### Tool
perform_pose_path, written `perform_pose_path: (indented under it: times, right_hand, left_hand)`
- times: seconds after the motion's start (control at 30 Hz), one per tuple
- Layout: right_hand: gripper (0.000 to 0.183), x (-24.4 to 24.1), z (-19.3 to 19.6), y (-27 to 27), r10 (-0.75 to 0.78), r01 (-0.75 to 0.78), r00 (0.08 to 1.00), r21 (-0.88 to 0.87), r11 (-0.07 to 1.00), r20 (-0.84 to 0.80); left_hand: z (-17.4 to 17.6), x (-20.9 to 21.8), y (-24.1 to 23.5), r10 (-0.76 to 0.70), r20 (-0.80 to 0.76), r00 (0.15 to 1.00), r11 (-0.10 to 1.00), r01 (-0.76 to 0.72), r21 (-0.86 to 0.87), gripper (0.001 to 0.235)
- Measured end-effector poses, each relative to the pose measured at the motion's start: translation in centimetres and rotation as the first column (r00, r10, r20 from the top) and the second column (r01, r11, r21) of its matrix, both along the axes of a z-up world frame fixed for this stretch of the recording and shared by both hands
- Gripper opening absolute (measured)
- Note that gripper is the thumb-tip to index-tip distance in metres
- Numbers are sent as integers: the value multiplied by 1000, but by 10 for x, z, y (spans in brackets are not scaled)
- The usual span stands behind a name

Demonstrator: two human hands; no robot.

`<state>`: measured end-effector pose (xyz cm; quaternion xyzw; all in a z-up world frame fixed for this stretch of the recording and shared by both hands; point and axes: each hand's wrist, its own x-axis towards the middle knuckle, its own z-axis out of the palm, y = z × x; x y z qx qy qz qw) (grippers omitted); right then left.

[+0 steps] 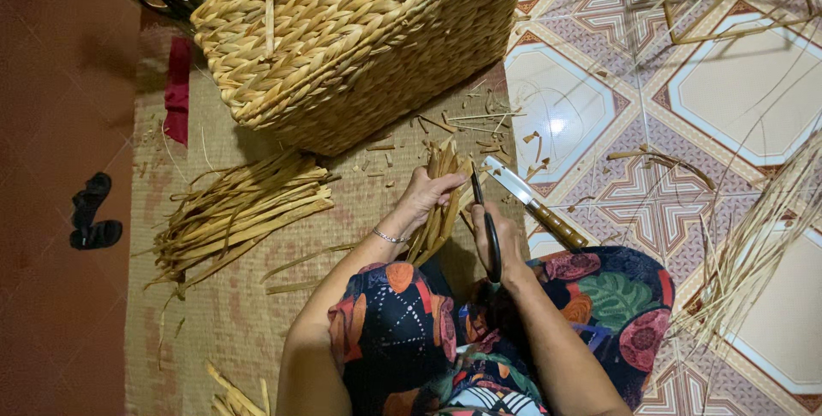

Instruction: The person sits on a mat and uses shears to cut long dried plant strips into shorter pieces. They gather the cut pieces into a bundle and continue trimming the ends to even them out.

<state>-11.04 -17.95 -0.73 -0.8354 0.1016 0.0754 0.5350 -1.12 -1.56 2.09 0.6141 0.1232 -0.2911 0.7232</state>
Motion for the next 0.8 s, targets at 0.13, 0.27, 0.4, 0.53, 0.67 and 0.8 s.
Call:
perform_pose_path:
  times: [0.13,0.27,0.4,0.53,0.67,0.8]
  right_hand:
    - [36,0,-8,-2,64,-61,995,-35,998,80]
    - [37,2,-6,-4,52,-53,999,-29,998,-4]
    - [41,-3,-25,-2,5,-14,998,128,992,69]
    - [40,12,-56,-24,-153,97,987,568,818,51]
    - [69,14,-42,-67,-443,460,874,631,625,-198]
    - [79,21,-26,-101,-553,494,812,727,478,-187]
  left_hand:
    - [-2,0,3,-39,23,999,999,39,11,20]
    - [-7,0,1,-81,-9,997,997,81,18,19]
    - [-15,1,1,-122,-13,992,992,122,29,22]
    - [-29,8,10,-183,4,983,907,167,387,32]
    - [-62,26,30,-273,182,945,813,125,568,40]
    - [-112,39,26,-508,135,851,589,229,775,35]
